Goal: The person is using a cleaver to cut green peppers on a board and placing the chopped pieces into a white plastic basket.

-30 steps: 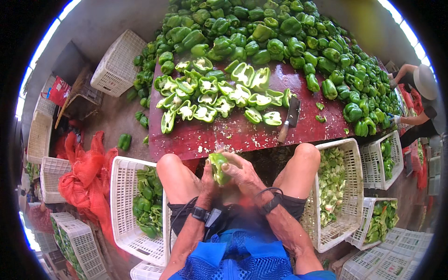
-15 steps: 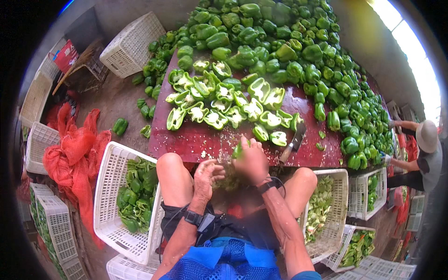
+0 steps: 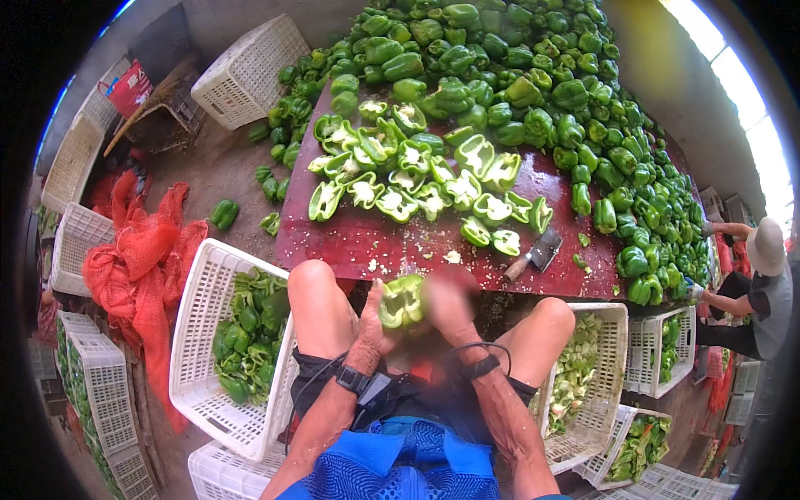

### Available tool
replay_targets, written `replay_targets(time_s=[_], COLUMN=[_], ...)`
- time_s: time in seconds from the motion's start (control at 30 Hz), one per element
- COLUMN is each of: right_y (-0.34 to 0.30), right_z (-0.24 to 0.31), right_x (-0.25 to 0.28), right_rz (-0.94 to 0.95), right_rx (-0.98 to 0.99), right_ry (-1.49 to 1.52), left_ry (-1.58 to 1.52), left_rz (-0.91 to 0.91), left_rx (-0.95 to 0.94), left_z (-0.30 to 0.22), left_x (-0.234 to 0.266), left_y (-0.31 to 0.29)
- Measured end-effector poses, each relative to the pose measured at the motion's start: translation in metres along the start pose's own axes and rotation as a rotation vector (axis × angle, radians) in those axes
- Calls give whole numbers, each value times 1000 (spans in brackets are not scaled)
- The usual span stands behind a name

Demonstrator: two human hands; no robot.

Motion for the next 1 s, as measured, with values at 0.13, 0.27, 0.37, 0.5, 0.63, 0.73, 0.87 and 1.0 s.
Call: replay_targets(time_s=[0.13, 0.27, 0.37, 0.5, 0.63, 0.73, 0.87, 1.0], right_y=[-16, -40, -38, -40, -50, -48, -38, -29], right_z=[78, 106, 100, 93, 93, 87, 63, 26], right_x=[-36, -47, -44, -45, -53, -67, -76, -81], right_rz=[-173, 135, 213, 340, -13, 16, -108, -167], right_rx=[549, 491, 527, 432, 338, 222, 8, 202], right_ry=[-625, -591, -844, -891, -491, -847, -238, -131], left_ry=[149, 263, 689, 678, 500, 1029, 1220, 1345], left_rz=[-182, -169, -231, -202, -233, -224, -203, -202], left_rx=[-304, -351, -410, -373, -335, -622, -799, -918], left_z=[-13, -15, -16, -17, -15, -17, -17, -14], left_x=[16, 17, 10, 17, 18, 8, 3, 0], left_y=[-6, -2, -3, -2, -2, -4, -9, -5])
Point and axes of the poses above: each hand's wrist, its own y-axis towards the middle knuckle, its own x-axis out of the back of the hand, z = x × y, the point moved 1 cm from there along y, towards the middle knuckle, and after that the axes turned 8 degrees about -z, right-handed, at the moved point
